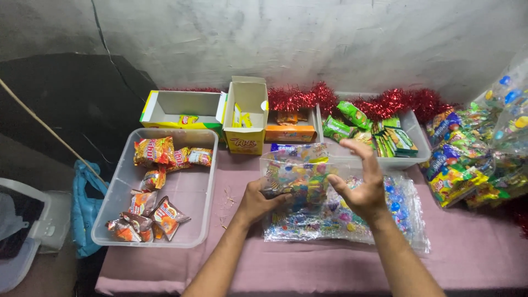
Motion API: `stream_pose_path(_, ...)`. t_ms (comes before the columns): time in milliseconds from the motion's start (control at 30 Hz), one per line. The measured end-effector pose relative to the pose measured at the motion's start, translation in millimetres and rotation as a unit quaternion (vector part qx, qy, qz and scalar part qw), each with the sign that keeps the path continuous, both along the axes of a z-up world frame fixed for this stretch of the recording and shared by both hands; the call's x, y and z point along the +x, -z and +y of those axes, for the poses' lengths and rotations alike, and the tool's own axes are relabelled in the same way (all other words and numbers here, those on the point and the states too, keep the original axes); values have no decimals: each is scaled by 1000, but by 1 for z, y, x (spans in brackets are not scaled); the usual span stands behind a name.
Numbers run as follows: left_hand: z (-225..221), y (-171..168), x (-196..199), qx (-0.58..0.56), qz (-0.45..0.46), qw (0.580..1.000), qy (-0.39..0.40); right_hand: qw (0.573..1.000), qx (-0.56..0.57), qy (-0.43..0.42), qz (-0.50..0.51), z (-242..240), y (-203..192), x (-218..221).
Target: Packing various small snack packets into a large clear plastic bag from multiple containers.
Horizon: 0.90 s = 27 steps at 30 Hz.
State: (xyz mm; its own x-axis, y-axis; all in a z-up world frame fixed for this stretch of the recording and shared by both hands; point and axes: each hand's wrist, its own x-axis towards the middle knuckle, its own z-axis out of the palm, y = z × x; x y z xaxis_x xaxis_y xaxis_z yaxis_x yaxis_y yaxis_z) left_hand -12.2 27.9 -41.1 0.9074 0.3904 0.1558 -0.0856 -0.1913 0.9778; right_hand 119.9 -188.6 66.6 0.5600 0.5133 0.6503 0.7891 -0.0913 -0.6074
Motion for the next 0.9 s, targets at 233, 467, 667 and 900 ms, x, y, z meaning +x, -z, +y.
stream_pose_path(233,-13,-19,-6,-33,-13,999,17,943,-231,-27,-239,16,-54,0)
stream_pose_path(467,-12,-19,-7,-52,-15,998,22,925,-321,18,-202,15,-23,12)
stream_pose_path(667,-10,-10,-4,-53,-18,998,27,926,-355,18,-126,5,-38,15)
stream_pose_path(900,-4,-19,-4,-96,20,993,69,980,-194,-22,48,3,-40,35)
